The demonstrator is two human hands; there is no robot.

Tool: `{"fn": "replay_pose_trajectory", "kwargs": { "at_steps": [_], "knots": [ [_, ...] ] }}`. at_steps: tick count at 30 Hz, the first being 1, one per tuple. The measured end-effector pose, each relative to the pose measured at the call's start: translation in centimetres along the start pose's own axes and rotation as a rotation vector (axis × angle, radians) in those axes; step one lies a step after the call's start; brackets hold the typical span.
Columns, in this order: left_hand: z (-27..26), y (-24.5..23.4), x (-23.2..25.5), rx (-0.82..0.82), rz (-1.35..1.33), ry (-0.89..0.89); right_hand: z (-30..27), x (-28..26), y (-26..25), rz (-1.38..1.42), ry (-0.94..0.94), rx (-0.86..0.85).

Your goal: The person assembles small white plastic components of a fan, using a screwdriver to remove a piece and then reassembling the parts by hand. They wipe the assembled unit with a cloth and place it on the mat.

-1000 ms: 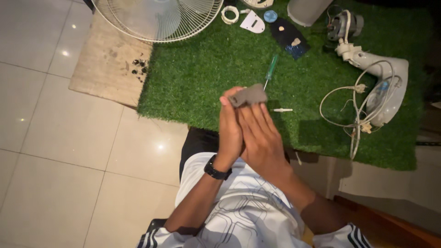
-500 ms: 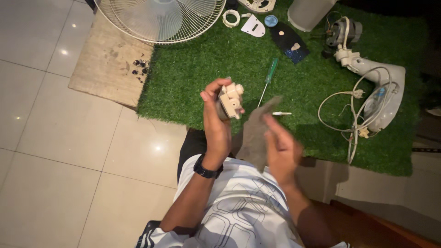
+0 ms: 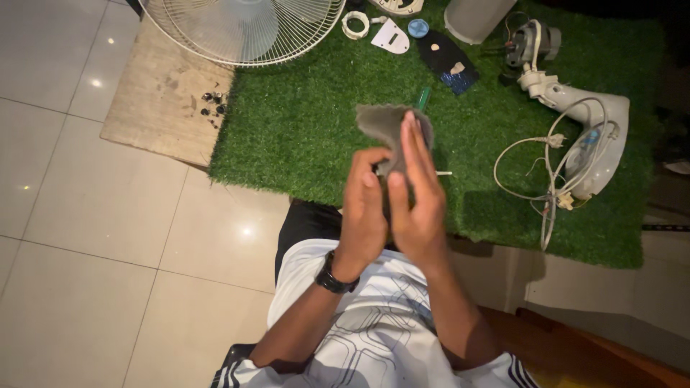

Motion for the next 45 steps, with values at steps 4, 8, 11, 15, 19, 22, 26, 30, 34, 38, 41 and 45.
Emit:
{"fn": "replay_pose_trajectory", "kwargs": {
  "at_steps": [4, 8, 11, 15, 19, 22, 26, 30, 34, 38, 41, 45],
  "knots": [
    [-0.6, 0.3, -0.7, -0.005, -0.031, 0.021, 0.0, 0.5, 0.6, 0.077, 0.067, -0.002],
    [-0.2, -0.5, -2.0, 0.07, -0.104, -0.028, -1.7, -0.6, 1.3, -0.109, -0.064, 0.051],
    [0.5, -2.0, -2.8, 0.158, -0.058, -0.07, -2.7, -1.5, 1.4, -0.219, -0.133, 0.026],
    [0.5, -2.2, -3.2, 0.127, -0.106, -0.092, -2.2, -1.7, 1.3, -0.292, -0.122, -0.008],
    [0.1, -1.2, -3.4, 0.077, -0.205, -0.121, -0.3, -0.5, 1.5, -0.364, -0.023, -0.033],
    [0.0, -1.1, -3.8, 0.112, -0.267, -0.192, -0.2, -0.1, 2.1, -0.354, 0.007, -0.026],
    [-0.2, -1.3, -4.9, 0.203, -0.48, -0.34, -1.2, 0.2, 2.6, -0.249, -0.043, 0.102],
    [-0.2, -1.7, -6.0, 0.293, -0.588, -0.372, -1.9, 0.5, 2.6, -0.122, -0.138, 0.189],
    [-0.1, -1.7, -6.0, 0.216, -0.506, -0.273, -1.6, 0.7, 2.6, -0.18, -0.087, 0.131],
    [-0.2, -0.7, -5.9, 0.187, -0.658, -0.279, -1.0, 1.2, 2.9, -0.33, 0.02, -0.006],
    [-0.5, -0.6, -5.9, 0.179, -0.688, -0.395, -1.3, 1.7, 3.4, -0.364, -0.019, 0.067],
    [0.1, -0.4, -6.3, 0.251, -0.87, -0.499, -1.8, 2.6, 3.6, -0.386, -0.145, 0.157]
  ]
}}
Point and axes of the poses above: each hand's wrist, its own z-axis towards the middle knuckle, its own y-axis out of the palm, x = y × z, the point moved 2 cm from there along z, towards the middle knuckle, and after that the axes turned 15 degrees about -z, right-handed, at the moved point
